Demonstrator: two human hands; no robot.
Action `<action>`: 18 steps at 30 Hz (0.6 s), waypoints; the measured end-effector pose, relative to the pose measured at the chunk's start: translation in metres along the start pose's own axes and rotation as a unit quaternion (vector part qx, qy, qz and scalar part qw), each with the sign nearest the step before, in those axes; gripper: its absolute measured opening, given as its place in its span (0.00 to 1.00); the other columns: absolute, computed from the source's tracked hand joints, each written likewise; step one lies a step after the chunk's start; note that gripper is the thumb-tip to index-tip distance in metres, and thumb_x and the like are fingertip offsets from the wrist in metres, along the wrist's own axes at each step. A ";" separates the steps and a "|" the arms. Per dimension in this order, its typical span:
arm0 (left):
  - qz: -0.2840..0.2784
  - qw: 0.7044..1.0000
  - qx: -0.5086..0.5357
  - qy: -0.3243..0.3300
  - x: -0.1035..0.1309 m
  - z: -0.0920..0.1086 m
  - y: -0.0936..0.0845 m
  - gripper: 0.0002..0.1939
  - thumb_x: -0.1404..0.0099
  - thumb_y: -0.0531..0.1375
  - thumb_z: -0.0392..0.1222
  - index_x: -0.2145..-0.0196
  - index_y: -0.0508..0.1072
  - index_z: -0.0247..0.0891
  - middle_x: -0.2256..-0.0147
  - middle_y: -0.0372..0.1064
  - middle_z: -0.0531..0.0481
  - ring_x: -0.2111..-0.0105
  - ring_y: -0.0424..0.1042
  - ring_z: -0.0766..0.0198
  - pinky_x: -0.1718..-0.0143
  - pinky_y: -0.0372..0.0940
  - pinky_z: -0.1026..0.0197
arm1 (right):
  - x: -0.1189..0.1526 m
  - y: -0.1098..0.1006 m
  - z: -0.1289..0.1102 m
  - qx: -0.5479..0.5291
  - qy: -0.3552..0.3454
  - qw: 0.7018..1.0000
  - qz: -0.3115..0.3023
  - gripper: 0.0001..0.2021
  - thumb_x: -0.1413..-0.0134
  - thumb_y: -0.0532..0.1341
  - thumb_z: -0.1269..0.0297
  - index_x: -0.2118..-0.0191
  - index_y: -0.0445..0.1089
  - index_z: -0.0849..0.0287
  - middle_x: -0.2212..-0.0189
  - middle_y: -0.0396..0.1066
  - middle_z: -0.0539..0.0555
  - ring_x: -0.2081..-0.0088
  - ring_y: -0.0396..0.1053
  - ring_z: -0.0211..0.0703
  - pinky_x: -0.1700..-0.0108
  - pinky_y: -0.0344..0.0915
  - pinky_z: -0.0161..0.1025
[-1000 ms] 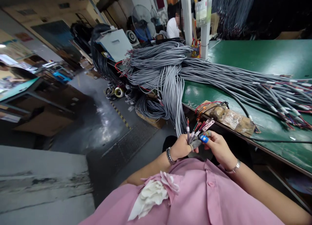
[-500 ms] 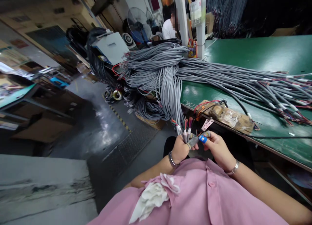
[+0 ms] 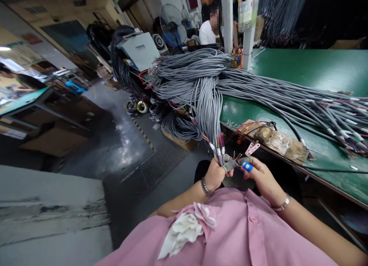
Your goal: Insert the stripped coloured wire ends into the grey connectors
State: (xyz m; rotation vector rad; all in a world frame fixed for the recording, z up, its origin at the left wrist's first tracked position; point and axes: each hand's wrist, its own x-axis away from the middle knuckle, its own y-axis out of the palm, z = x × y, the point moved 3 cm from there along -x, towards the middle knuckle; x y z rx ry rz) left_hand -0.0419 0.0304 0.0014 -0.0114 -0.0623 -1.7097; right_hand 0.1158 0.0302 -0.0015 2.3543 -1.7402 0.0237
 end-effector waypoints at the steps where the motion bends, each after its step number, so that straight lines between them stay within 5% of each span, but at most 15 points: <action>1: -0.015 1.000 -0.012 -0.006 0.001 0.000 0.000 0.23 0.40 0.59 0.54 0.84 0.67 0.34 0.85 0.62 0.52 0.83 0.59 0.71 0.78 0.55 0.66 | -0.002 -0.001 -0.002 -0.015 0.001 1.000 -0.003 0.14 0.48 0.63 0.53 0.64 0.69 0.60 0.72 0.66 0.50 0.73 0.60 0.35 0.71 0.58 0.35; 7: -0.073 0.996 -0.060 -0.009 0.002 0.001 0.004 0.22 0.40 0.60 0.53 0.83 0.68 0.33 0.84 0.64 0.50 0.81 0.61 0.70 0.76 0.57 0.66 | -0.012 0.004 0.000 -0.080 0.033 0.996 0.010 0.15 0.55 0.68 0.57 0.66 0.68 0.61 0.74 0.68 0.50 0.75 0.60 0.35 0.72 0.55 0.35; 18: -0.029 0.998 -0.063 -0.001 0.002 0.004 0.006 0.22 0.39 0.58 0.53 0.82 0.70 0.34 0.82 0.67 0.50 0.81 0.63 0.70 0.76 0.59 0.66 | -0.008 0.006 0.011 -0.177 0.029 0.982 0.059 0.10 0.54 0.68 0.61 0.72 0.67 0.59 0.77 0.63 0.46 0.77 0.56 0.32 0.72 0.54 0.34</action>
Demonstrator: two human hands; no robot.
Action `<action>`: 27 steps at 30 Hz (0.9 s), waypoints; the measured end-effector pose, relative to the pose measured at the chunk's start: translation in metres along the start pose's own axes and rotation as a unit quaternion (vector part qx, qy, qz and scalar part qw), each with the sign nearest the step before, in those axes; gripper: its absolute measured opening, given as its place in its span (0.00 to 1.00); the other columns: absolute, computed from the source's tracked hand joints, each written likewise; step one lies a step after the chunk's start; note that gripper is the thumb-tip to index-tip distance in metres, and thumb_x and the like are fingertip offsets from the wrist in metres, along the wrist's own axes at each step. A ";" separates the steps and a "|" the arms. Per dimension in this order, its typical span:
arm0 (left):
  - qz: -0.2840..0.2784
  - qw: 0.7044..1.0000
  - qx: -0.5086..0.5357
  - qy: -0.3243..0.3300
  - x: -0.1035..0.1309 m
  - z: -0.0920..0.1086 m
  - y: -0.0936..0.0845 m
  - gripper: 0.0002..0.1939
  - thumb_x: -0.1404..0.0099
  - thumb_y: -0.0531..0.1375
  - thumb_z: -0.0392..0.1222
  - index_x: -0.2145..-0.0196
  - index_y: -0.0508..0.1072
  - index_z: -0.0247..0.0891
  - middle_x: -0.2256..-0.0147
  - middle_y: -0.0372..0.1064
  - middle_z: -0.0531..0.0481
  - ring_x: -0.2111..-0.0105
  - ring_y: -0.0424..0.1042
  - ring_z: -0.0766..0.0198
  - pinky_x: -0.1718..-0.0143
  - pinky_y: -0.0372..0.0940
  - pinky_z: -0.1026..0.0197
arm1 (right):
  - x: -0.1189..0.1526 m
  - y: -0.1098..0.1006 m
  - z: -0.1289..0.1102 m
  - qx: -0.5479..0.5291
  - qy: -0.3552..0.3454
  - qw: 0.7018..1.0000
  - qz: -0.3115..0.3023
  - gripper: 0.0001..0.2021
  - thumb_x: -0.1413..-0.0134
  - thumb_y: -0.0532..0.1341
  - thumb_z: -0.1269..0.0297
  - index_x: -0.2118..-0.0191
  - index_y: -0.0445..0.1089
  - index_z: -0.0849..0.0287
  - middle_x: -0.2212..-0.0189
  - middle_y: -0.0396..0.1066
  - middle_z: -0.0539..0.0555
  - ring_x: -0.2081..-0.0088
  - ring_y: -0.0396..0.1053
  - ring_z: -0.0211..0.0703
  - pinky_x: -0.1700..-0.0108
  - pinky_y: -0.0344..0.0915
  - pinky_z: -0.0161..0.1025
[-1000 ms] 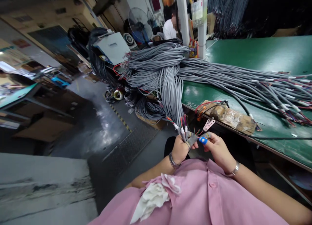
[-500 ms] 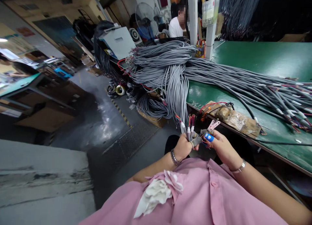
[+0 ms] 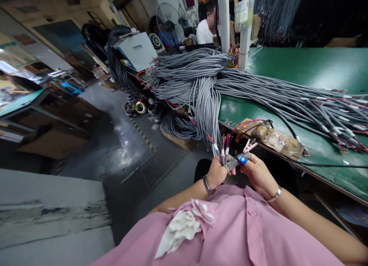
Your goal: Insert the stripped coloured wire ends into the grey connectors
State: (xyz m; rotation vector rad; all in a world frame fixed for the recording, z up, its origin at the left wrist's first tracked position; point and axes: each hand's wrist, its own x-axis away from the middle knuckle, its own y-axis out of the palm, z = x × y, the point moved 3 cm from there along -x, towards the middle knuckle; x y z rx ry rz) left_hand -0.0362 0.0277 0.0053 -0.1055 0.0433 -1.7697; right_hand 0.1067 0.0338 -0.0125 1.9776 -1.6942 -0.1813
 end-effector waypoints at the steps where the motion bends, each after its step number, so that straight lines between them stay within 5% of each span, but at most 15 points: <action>1: 0.007 1.000 0.003 0.002 0.000 0.000 0.000 0.21 0.39 0.58 0.53 0.81 0.70 0.34 0.83 0.67 0.50 0.81 0.63 0.70 0.76 0.58 0.66 | 0.000 0.000 0.000 -0.004 0.000 1.000 0.000 0.10 0.54 0.68 0.61 0.72 0.68 0.59 0.78 0.63 0.46 0.77 0.55 0.32 0.72 0.53 0.34; 9: -0.005 1.000 0.016 -0.004 -0.002 -0.003 0.001 0.22 0.40 0.59 0.53 0.83 0.68 0.34 0.85 0.64 0.51 0.82 0.61 0.71 0.78 0.57 0.67 | -0.001 0.006 -0.005 0.003 0.043 0.997 -0.059 0.10 0.52 0.67 0.59 0.68 0.69 0.58 0.77 0.69 0.49 0.75 0.63 0.36 0.70 0.56 0.37; 20: 0.019 1.000 0.019 0.011 0.000 -0.002 0.003 0.21 0.39 0.59 0.52 0.82 0.69 0.34 0.83 0.66 0.51 0.82 0.63 0.70 0.77 0.59 0.66 | -0.001 0.010 0.002 -0.048 0.025 0.998 0.007 0.11 0.55 0.68 0.60 0.73 0.67 0.58 0.80 0.64 0.45 0.79 0.57 0.32 0.73 0.53 0.35; 27: 0.050 0.998 0.037 0.015 0.000 -0.008 0.000 0.19 0.39 0.60 0.51 0.81 0.69 0.34 0.83 0.66 0.51 0.82 0.63 0.70 0.79 0.58 0.66 | 0.004 0.010 -0.003 -0.025 0.058 0.997 -0.035 0.11 0.52 0.67 0.57 0.69 0.68 0.57 0.80 0.63 0.46 0.77 0.60 0.34 0.71 0.57 0.36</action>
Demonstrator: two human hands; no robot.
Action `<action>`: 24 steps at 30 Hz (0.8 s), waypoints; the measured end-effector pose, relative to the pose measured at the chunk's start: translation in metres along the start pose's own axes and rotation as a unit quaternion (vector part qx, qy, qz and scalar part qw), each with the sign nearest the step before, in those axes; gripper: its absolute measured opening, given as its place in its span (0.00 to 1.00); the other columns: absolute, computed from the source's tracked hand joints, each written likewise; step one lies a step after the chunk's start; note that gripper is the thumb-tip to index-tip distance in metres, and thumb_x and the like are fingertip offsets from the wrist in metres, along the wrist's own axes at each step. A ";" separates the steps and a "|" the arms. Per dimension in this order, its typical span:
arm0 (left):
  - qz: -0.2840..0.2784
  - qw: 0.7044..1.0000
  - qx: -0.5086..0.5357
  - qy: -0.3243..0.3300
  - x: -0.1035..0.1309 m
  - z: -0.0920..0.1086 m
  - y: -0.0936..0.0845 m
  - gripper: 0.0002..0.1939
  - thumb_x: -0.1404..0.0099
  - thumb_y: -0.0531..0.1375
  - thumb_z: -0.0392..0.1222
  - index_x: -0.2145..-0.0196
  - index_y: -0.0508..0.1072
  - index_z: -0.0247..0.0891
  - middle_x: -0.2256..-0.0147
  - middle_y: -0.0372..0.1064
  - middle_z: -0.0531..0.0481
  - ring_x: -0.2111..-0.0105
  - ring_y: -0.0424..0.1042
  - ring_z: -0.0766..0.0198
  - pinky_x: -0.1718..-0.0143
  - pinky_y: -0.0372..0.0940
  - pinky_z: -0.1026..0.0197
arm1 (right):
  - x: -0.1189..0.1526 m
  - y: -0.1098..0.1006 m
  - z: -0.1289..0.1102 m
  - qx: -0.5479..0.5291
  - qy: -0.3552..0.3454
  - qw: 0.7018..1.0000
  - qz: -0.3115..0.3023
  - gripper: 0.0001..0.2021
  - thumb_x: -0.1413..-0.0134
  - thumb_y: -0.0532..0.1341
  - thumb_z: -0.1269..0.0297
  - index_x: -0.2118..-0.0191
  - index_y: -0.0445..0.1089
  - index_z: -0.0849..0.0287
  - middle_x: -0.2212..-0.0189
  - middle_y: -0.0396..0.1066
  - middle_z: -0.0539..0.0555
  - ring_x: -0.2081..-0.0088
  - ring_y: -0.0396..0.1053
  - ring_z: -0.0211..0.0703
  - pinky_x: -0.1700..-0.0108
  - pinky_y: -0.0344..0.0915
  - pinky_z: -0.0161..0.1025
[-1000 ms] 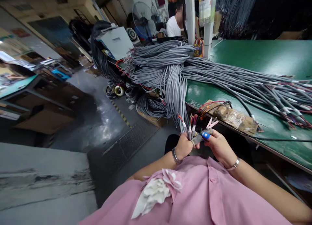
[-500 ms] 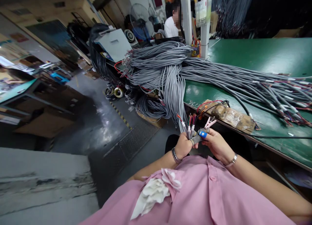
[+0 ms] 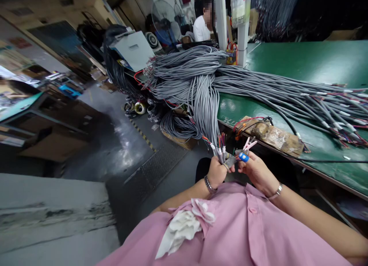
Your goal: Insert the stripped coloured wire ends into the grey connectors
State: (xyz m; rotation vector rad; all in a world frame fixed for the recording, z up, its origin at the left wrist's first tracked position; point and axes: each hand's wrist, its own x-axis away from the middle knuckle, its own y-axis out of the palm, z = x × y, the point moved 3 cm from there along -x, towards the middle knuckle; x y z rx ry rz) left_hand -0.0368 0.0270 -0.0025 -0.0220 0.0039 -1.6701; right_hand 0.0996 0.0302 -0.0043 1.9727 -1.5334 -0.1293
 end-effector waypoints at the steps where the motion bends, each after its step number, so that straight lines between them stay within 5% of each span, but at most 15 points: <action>1: 0.004 1.000 0.003 0.000 0.000 -0.001 0.000 0.19 0.39 0.60 0.50 0.81 0.69 0.34 0.83 0.66 0.51 0.82 0.63 0.70 0.79 0.58 0.66 | 0.001 -0.001 -0.001 0.010 0.003 1.000 -0.001 0.11 0.53 0.67 0.57 0.69 0.68 0.57 0.80 0.64 0.46 0.76 0.60 0.34 0.71 0.57 0.35; 24: 0.053 0.998 0.007 -0.016 0.001 0.003 0.002 0.19 0.41 0.60 0.52 0.81 0.68 0.35 0.83 0.66 0.52 0.83 0.62 0.70 0.78 0.58 0.66 | 0.002 -0.003 0.004 -0.010 -0.011 0.999 0.042 0.13 0.57 0.70 0.59 0.75 0.66 0.58 0.81 0.59 0.45 0.78 0.56 0.33 0.71 0.58 0.36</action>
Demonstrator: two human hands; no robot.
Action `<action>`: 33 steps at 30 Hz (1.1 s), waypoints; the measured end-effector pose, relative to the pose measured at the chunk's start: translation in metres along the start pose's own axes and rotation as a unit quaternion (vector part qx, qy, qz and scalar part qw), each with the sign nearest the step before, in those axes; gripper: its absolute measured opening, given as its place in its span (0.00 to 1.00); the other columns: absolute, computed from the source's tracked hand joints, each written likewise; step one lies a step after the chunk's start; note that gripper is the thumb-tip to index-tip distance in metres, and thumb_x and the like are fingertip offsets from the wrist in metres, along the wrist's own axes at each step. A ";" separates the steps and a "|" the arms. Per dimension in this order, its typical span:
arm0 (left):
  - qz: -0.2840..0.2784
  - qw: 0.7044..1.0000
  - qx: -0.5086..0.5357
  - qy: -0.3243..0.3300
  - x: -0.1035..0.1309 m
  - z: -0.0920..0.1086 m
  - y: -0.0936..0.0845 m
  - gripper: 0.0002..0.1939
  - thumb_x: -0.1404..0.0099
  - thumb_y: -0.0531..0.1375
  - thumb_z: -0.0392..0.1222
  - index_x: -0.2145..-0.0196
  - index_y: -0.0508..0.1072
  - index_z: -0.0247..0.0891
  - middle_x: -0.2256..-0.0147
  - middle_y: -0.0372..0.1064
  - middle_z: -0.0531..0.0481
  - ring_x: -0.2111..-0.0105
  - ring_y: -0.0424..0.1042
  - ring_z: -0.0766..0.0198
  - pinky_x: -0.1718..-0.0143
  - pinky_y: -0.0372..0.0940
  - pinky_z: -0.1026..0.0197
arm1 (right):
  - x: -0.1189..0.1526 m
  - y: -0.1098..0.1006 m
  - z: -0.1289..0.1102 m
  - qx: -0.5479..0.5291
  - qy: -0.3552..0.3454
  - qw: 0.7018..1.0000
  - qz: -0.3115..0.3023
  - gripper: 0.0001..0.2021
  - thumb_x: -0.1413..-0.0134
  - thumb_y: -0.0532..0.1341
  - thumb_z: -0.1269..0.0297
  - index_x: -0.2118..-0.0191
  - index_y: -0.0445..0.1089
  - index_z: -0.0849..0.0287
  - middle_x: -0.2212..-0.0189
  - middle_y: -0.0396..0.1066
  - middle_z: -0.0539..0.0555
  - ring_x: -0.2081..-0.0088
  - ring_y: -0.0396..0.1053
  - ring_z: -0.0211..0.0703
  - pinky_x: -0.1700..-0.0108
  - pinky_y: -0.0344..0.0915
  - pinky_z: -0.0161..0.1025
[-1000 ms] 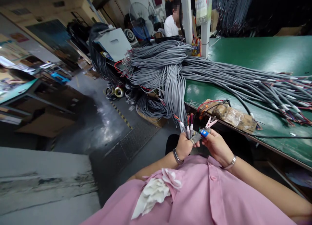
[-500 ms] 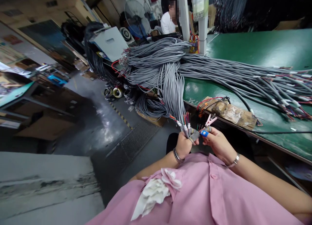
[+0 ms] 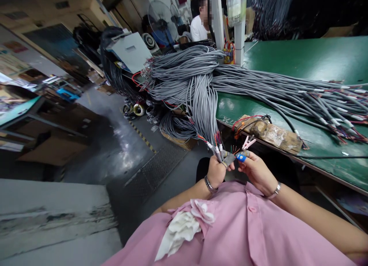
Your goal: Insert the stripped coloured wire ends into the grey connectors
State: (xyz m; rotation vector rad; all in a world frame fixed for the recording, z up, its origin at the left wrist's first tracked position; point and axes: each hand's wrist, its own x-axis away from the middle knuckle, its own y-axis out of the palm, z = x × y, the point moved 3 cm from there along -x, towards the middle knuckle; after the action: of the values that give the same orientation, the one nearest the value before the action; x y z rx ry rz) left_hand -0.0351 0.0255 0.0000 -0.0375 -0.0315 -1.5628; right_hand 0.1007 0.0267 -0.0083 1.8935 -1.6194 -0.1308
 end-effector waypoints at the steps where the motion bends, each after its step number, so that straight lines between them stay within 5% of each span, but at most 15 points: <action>1: 0.003 1.000 0.000 0.000 0.000 0.000 0.000 0.19 0.41 0.60 0.52 0.81 0.68 0.35 0.83 0.66 0.52 0.83 0.62 0.70 0.78 0.58 0.66 | 0.001 0.001 0.000 -0.001 0.001 1.000 -0.002 0.13 0.57 0.69 0.58 0.75 0.66 0.58 0.81 0.59 0.45 0.78 0.56 0.33 0.71 0.58 0.36; 14: -0.001 1.000 -0.003 0.014 -0.001 0.000 -0.001 0.20 0.40 0.59 0.51 0.82 0.67 0.35 0.84 0.64 0.53 0.83 0.61 0.71 0.79 0.57 0.66 | 0.001 0.006 -0.005 0.005 0.003 0.999 -0.051 0.11 0.56 0.69 0.59 0.73 0.68 0.58 0.79 0.64 0.47 0.76 0.60 0.35 0.71 0.57 0.37; 28: 0.012 1.000 0.005 0.000 -0.003 -0.005 0.001 0.19 0.40 0.60 0.51 0.82 0.67 0.35 0.84 0.64 0.53 0.83 0.61 0.71 0.80 0.57 0.66 | -0.008 -0.007 -0.004 0.002 -0.012 0.999 0.030 0.12 0.59 0.70 0.59 0.73 0.68 0.58 0.80 0.61 0.45 0.78 0.56 0.33 0.70 0.59 0.37; 33: 0.020 0.999 0.031 -0.011 -0.004 -0.002 0.000 0.18 0.41 0.61 0.50 0.81 0.67 0.35 0.84 0.63 0.54 0.84 0.60 0.71 0.80 0.55 0.66 | -0.006 -0.009 0.000 -0.007 0.004 1.000 0.011 0.11 0.55 0.68 0.59 0.73 0.68 0.57 0.80 0.60 0.45 0.77 0.56 0.33 0.70 0.60 0.36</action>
State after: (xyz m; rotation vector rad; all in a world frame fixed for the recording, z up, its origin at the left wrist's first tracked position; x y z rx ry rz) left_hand -0.0347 0.0296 -0.0026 -0.0061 -0.0962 -1.5200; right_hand 0.1067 0.0324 -0.0149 1.8634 -1.6286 -0.1253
